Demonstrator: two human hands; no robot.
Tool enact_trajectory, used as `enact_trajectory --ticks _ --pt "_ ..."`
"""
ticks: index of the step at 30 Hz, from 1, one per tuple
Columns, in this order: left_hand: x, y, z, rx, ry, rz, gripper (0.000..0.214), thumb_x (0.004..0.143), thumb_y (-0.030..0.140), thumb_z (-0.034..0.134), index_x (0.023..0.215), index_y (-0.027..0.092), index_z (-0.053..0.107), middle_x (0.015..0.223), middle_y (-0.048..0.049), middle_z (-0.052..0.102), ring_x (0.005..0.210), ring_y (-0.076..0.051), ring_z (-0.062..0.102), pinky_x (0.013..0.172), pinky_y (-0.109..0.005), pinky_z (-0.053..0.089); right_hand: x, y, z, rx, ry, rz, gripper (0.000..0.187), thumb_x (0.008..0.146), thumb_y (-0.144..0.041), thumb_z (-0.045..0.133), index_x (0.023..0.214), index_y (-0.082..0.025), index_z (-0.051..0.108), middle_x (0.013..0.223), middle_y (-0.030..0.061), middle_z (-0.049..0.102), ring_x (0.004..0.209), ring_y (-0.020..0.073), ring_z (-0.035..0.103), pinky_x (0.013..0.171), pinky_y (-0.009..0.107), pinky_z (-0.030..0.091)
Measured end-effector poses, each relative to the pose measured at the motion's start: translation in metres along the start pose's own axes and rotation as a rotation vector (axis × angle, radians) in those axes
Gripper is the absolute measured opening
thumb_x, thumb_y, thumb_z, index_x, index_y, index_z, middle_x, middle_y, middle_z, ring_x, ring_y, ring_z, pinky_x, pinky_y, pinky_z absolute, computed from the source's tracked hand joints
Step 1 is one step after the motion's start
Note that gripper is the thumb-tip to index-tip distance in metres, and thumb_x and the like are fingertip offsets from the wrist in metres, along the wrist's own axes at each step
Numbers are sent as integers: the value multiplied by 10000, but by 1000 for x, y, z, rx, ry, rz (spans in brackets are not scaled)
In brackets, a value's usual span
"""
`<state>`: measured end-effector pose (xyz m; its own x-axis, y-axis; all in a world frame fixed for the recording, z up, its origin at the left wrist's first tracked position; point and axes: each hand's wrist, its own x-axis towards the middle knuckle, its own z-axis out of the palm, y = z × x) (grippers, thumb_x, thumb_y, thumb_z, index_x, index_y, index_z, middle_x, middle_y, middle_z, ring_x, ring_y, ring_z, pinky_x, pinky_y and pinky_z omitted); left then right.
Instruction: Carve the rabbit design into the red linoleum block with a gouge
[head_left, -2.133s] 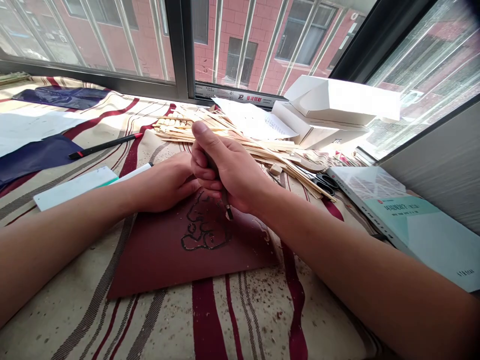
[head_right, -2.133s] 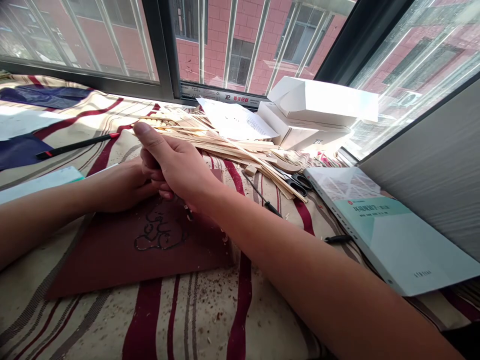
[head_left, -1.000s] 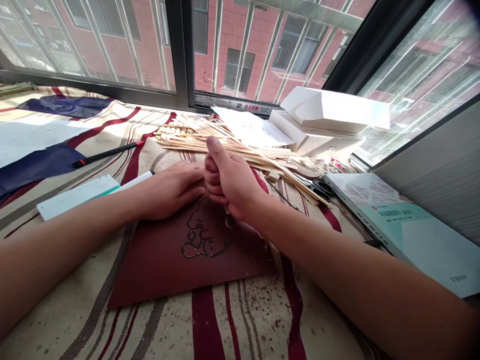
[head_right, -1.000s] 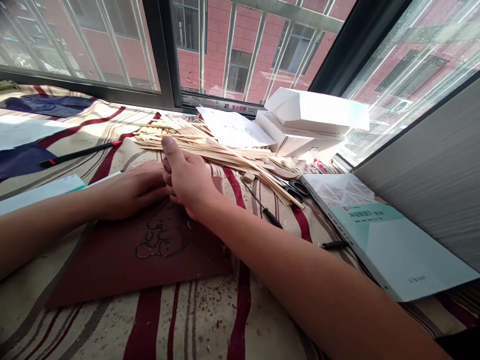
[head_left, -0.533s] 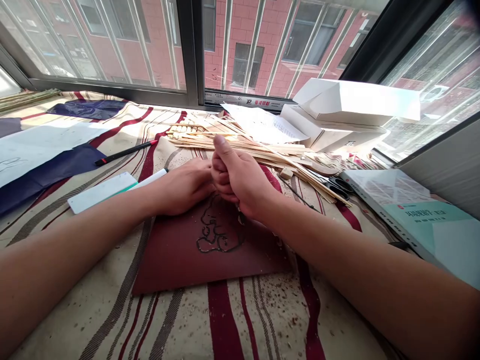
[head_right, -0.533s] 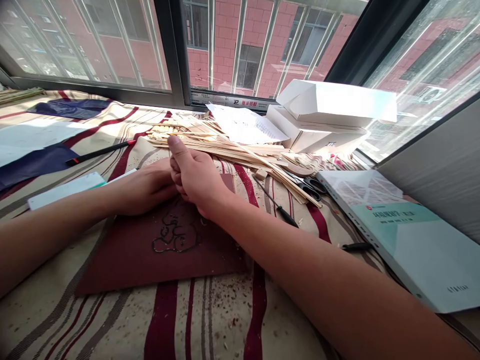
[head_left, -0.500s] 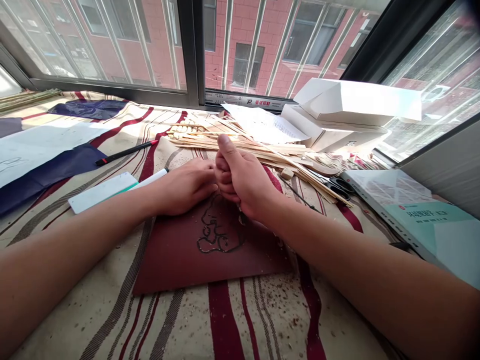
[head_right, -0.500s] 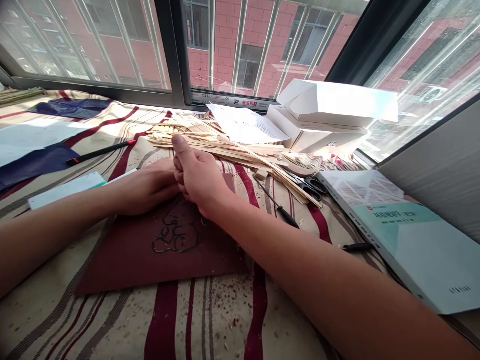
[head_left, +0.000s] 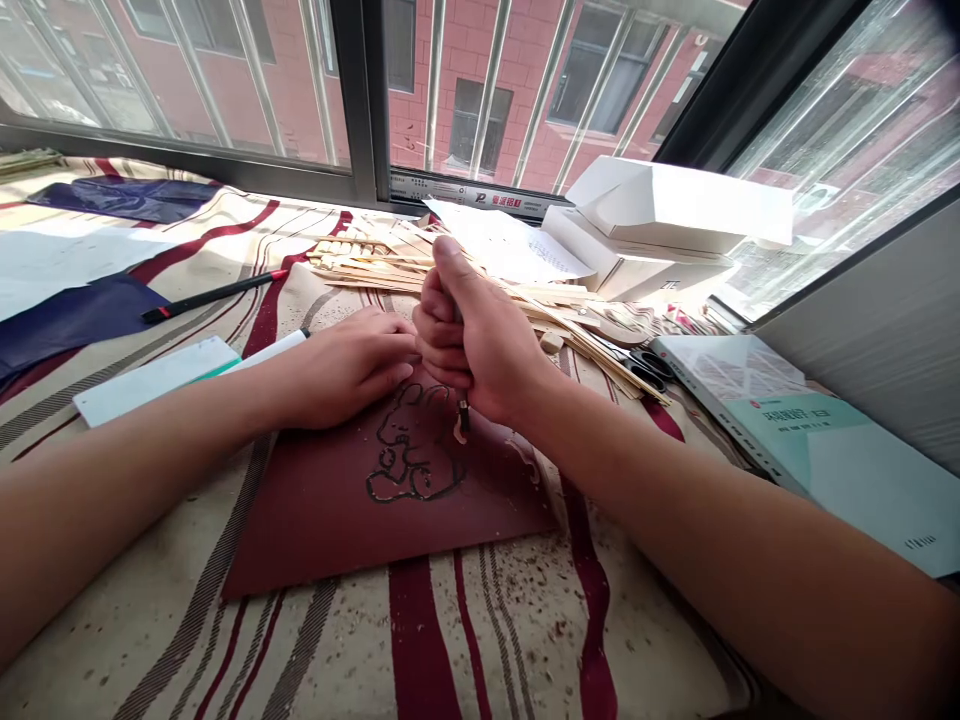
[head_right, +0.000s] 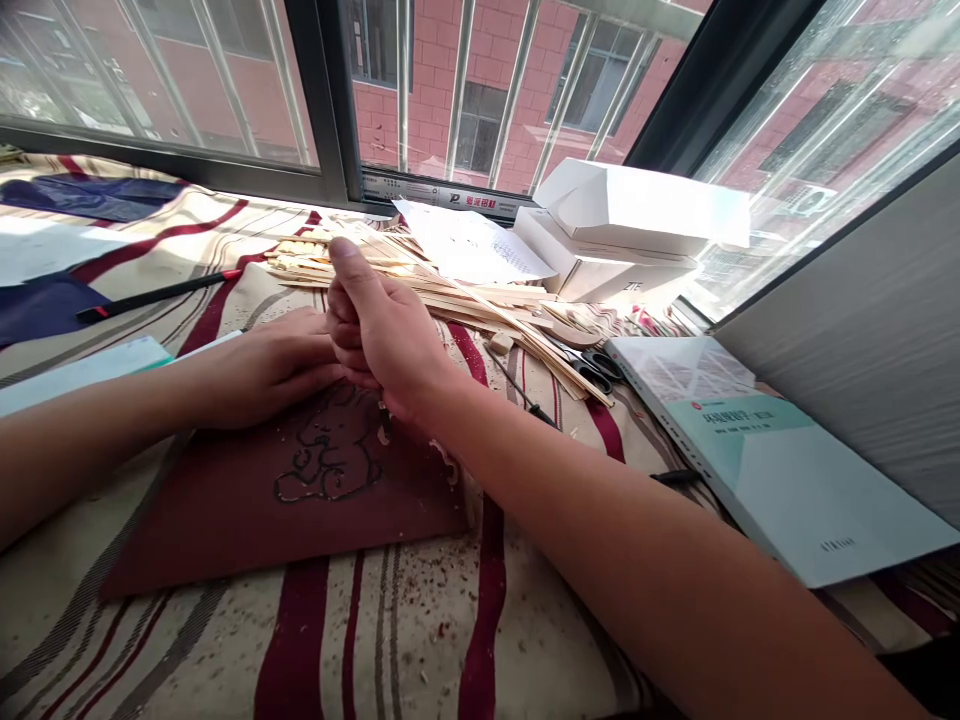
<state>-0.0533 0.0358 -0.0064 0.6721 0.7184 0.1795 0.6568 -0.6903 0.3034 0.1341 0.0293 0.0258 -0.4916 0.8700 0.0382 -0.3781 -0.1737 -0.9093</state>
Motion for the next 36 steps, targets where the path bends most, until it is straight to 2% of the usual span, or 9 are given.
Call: enact_trajectory --ticks 3,8,14,20,24,31,36 --pt "0 4 -1 5 -5 -22 402 1024 400 415 1112 215 760 1239 -112 731 1177 -316 625 1094 -504 473 0 -4 -3 32 -12 -67 650 1085 -636 494 606 -222 346 507 -105 246 413 51 121 336 170 144" --pt "0 13 2 26 17 -62 392 1004 405 417 1062 226 761 1217 -103 730 1149 -319 627 1069 -514 486 -3 -6 0 27 -28 -24 653 1094 -645 466 609 -211 418 495 -99 275 410 55 137 342 178 144" --pt "1 22 4 32 -14 -100 412 1012 432 402 1104 222 744 1212 -121 715 1160 -336 627 1083 -554 486 -5 -7 2 10 13 -7 643 1081 -636 512 610 -214 395 500 -107 258 415 48 118 346 179 126" --pt "-1 28 8 36 31 -116 393 1012 466 405 1051 232 719 1140 -119 721 1098 -336 635 1034 -555 518 -7 -4 1 -13 22 -17 640 1051 -665 553 629 -230 347 517 -110 234 428 53 114 359 189 125" --pt "-2 27 10 59 39 -123 417 1017 452 385 1003 207 722 1141 -143 715 1108 -354 625 1035 -586 512 -12 -4 -1 -32 -8 -66 656 1011 -699 601 631 -238 331 524 -110 224 431 55 122 363 195 136" --pt "-4 18 23 98 131 -82 398 1036 410 408 1140 201 731 1276 -134 722 1215 -338 621 1114 -549 500 -22 -6 3 -62 -65 -125 691 995 -738 592 612 -244 298 510 -106 217 416 51 131 362 203 131" --pt "-3 15 21 69 135 -86 365 1021 381 426 1116 204 731 1219 -122 738 1233 -329 627 1142 -535 501 -20 -3 6 -72 -72 -138 699 975 -723 643 603 -240 299 527 -105 213 417 43 162 374 203 135"
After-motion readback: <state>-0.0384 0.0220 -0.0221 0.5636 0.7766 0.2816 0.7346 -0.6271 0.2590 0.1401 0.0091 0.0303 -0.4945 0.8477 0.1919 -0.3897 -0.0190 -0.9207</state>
